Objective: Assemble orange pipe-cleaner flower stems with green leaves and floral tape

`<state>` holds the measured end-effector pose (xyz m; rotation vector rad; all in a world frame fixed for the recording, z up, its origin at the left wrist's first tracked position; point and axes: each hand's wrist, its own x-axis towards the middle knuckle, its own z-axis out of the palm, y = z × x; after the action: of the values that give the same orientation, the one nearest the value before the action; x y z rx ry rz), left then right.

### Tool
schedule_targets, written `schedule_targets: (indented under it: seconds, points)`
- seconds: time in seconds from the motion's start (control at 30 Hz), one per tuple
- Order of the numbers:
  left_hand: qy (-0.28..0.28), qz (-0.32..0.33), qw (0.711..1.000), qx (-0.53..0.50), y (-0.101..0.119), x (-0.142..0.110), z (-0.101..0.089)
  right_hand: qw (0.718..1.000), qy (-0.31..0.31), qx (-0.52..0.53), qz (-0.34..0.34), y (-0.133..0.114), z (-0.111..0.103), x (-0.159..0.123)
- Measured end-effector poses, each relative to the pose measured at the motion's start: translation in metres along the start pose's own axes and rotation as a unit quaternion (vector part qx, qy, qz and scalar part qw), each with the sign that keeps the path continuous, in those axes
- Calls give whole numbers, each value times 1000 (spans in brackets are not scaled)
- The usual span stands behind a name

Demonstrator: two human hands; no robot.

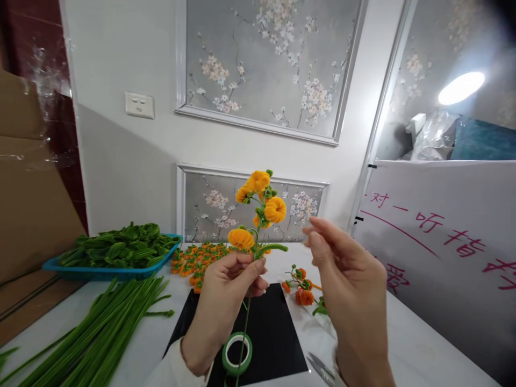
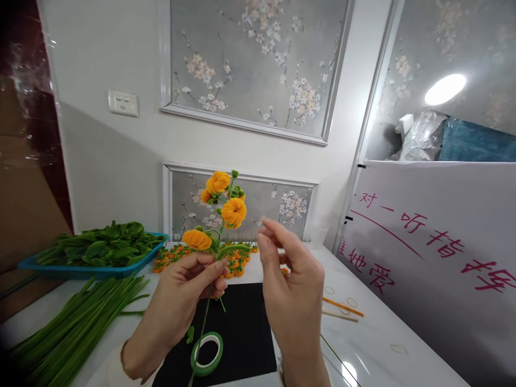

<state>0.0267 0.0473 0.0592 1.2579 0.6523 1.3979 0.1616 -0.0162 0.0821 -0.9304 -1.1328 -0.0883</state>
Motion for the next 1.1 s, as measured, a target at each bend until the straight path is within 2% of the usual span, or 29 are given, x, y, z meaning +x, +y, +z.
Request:
schedule_targets:
  seconds: [0.1, 0.3, 0.6, 0.97, 1.1]
  points:
    - [12, 3, 1000, 15, -4, -2, 2, 999, 9, 4, -48, 8, 1, 7]
    - [10, 38, 995, 88, -7, -4, 4, 989, -83, -16, -120, 11, 5, 11]
    - [12, 37, 997, 67, -7, -5, 5, 991, -96, 56, -78, 13, 13, 10]
    - [1, 8, 1000, 27, -6, -5, 5, 991, -95, 44, -86, 12, 12, 11]
    - [-12, -1, 1000, 15, -6, -3, 3, 991, -77, 60, -93, 12, 8, 11]
